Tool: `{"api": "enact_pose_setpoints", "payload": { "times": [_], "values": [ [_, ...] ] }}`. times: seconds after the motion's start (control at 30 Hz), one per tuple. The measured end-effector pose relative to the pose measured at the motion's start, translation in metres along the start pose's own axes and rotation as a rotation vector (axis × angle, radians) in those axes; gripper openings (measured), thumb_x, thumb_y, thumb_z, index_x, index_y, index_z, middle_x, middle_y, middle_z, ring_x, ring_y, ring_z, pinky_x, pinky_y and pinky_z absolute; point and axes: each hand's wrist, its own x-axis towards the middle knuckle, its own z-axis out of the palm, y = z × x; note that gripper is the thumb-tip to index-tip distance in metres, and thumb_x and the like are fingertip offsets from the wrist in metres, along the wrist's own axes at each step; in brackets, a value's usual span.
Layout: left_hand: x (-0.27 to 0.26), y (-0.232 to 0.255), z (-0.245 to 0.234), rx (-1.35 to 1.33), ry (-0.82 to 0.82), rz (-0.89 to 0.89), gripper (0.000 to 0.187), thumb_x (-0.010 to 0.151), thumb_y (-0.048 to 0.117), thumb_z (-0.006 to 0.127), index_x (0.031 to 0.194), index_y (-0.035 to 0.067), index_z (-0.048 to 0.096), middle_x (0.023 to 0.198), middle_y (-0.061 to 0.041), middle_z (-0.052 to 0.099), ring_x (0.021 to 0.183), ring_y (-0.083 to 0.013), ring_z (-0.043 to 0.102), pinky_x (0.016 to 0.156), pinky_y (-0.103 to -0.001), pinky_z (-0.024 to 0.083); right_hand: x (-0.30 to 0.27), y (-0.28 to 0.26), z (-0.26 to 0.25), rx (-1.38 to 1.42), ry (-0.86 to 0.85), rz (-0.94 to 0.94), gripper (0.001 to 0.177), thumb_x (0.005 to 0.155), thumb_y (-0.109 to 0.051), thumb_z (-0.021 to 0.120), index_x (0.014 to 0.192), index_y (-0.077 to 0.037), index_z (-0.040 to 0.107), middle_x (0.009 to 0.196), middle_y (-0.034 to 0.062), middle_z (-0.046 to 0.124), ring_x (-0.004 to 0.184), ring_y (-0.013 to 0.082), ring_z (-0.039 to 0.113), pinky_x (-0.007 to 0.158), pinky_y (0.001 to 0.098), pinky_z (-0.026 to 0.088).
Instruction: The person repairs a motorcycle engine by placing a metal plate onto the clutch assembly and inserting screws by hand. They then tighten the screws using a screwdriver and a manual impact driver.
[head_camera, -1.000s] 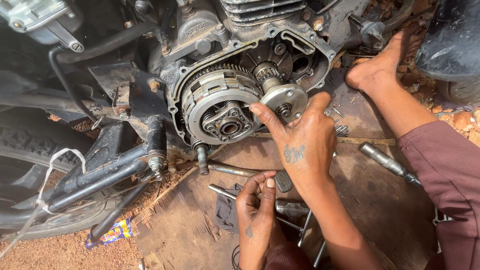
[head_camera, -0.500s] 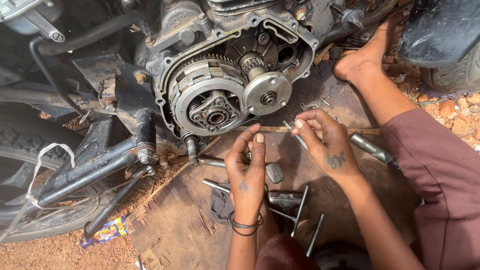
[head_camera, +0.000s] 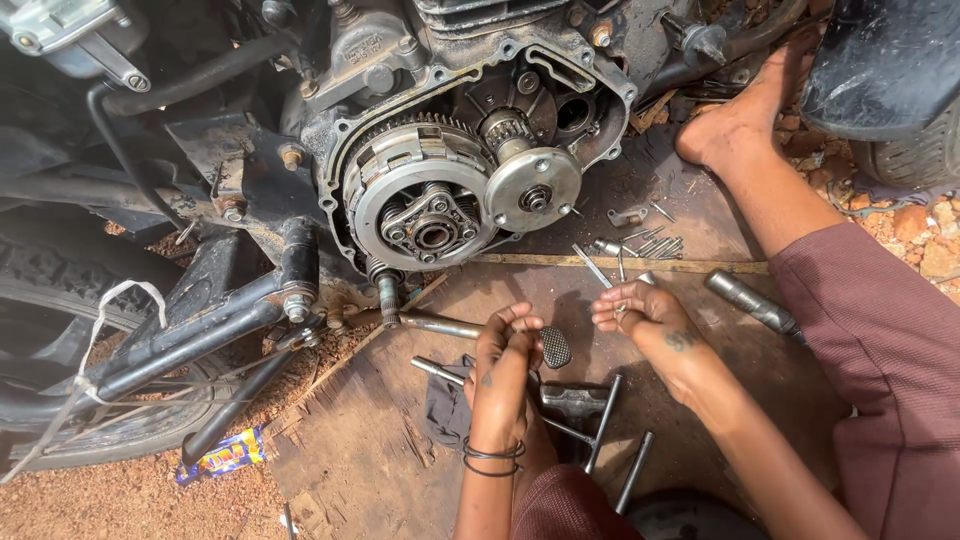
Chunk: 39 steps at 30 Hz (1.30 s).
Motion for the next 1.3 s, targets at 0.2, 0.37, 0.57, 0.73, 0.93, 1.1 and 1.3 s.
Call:
{"api": "enact_pose_setpoints", "payload": {
  "times": [0.2,0.37,0.57,0.73,0.93,1.1,1.3],
  "values": [
    [-0.015,-0.032,-0.033,-0.035,-0.065,-0.147,0.03,0.095,-0.008,0.046,0.123,-0.009,0.058,0.102,-0.016,0.07,0.07,-0.0115,0.06,0.057,-0.022,0.045,-0.036,-0.035,-0.001,0.028,-0.003,0.103,0.026,0.099,-0.011,0.054,0.117,0.005,0.063,0.106,0.0197,0.075,0.096,0.0268,0.076,0.088,0.0339,0.062],
    [-0.033,0.002,-0.018,-0.111,-0.016,-0.252,0.027,0.095,-0.007,0.045,0.118,-0.008,0.058,0.109,-0.024,0.073,0.088,-0.0236,0.075,0.068,-0.026,0.058,-0.041,-0.039,-0.002,-0.131,-0.067,-0.124,0.032,0.101,-0.016,0.055,0.127,-0.002,0.066,0.102,0.0157,0.074,0.091,0.0219,0.07,0.082,0.0353,0.059],
    [-0.026,0.006,-0.017,-0.199,0.019,-0.279,0.028,0.096,-0.002,0.046,0.12,-0.008,0.058,0.105,-0.019,0.075,0.095,-0.0243,0.077,0.077,-0.028,0.061,-0.037,-0.057,0.008,-0.092,-0.136,-0.299,0.026,0.101,-0.016,0.055,0.121,-0.003,0.065,0.103,0.0108,0.076,0.09,0.0169,0.074,0.081,0.0325,0.061],
    [-0.017,0.021,-0.002,0.001,-0.098,0.02,0.029,0.102,0.002,0.061,0.128,-0.01,0.063,0.096,-0.008,0.067,0.078,-0.0108,0.056,0.069,-0.02,0.047,-0.039,-0.089,0.026,-0.119,-0.031,-0.368,0.022,0.098,-0.012,0.062,0.118,-0.004,0.067,0.098,0.0067,0.077,0.084,0.0142,0.074,0.075,0.029,0.061],
    [-0.018,0.103,0.046,0.95,0.069,0.937,0.061,0.091,0.013,0.076,0.141,-0.007,0.046,0.107,-0.015,0.057,0.097,-0.0272,0.057,0.087,-0.038,0.048,-0.04,-0.117,0.046,0.053,0.022,-0.521,0.025,0.095,-0.004,0.071,0.12,0.0,0.071,0.102,0.0087,0.072,0.094,0.0106,0.067,0.08,0.0233,0.056],
    [-0.001,0.126,0.055,1.332,0.128,1.094,0.079,0.092,0.02,0.078,0.157,0.006,0.038,0.099,-0.013,0.047,0.093,-0.0317,0.051,0.083,-0.043,0.044,-0.034,-0.119,0.051,0.084,0.033,-0.589,0.021,0.092,0.002,0.073,0.112,0.004,0.069,0.106,0.0113,0.074,0.1,0.0142,0.072,0.091,0.0278,0.061],
    [0.02,0.132,0.053,1.678,0.056,1.25,0.076,0.093,0.015,0.071,0.161,0.009,0.039,0.102,-0.008,0.048,0.097,-0.026,0.052,0.086,-0.038,0.046,-0.021,-0.11,0.051,0.177,0.016,-0.605,0.016,0.094,0.004,0.071,0.111,0.004,0.069,0.105,0.0115,0.074,0.097,0.015,0.074,0.089,0.0282,0.063]
  ]
}}
